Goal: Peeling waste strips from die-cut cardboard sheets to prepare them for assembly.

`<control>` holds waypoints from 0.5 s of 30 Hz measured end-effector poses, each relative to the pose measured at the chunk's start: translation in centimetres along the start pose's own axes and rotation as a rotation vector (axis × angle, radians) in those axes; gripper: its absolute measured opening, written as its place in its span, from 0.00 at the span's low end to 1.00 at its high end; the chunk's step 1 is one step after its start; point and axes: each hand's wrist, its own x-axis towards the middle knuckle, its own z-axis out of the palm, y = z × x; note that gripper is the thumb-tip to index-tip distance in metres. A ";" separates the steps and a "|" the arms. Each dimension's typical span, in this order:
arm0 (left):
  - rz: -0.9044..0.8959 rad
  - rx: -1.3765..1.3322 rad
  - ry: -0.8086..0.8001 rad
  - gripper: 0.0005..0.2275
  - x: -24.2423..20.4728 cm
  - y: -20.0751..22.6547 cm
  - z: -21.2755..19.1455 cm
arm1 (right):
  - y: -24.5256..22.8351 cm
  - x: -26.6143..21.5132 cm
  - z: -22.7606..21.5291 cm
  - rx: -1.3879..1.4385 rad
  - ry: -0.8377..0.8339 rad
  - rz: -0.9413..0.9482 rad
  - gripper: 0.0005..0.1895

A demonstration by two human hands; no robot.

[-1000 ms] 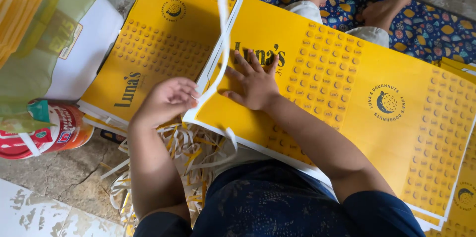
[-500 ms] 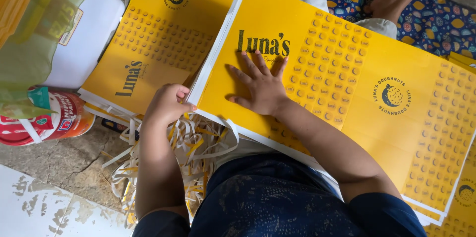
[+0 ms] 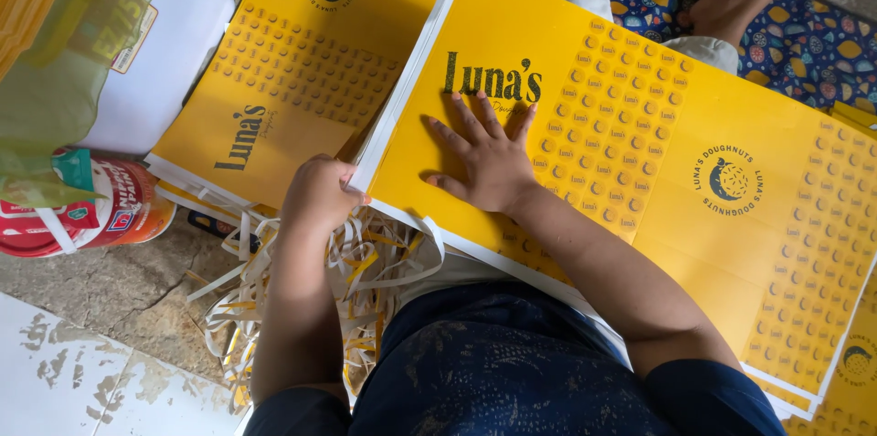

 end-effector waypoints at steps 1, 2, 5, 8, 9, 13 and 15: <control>0.002 0.015 0.007 0.22 0.0 0.0 0.0 | 0.1 0.1 0.1 -0.005 0.006 -0.001 0.44; 0.003 0.029 0.013 0.22 -0.1 0.0 0.1 | 0.1 0.1 0.2 -0.009 0.012 -0.001 0.44; -0.015 0.006 0.045 0.23 -0.7 0.9 -0.9 | 0.1 0.1 0.2 -0.010 0.011 -0.004 0.44; 0.002 -0.131 0.092 0.19 -1.5 2.2 -1.6 | 0.0 0.1 0.2 0.000 0.006 0.002 0.44; 0.002 -0.128 0.089 0.19 -1.9 2.8 -2.0 | 0.1 0.1 0.3 0.004 0.004 0.004 0.44; -0.046 -0.321 -0.109 0.19 -3.2 4.6 -3.5 | 0.1 0.2 0.2 0.019 -0.003 -0.003 0.44; -0.034 -0.343 -0.153 0.23 -3.7 4.8 -3.8 | 0.2 0.4 0.3 0.009 -0.002 0.001 0.44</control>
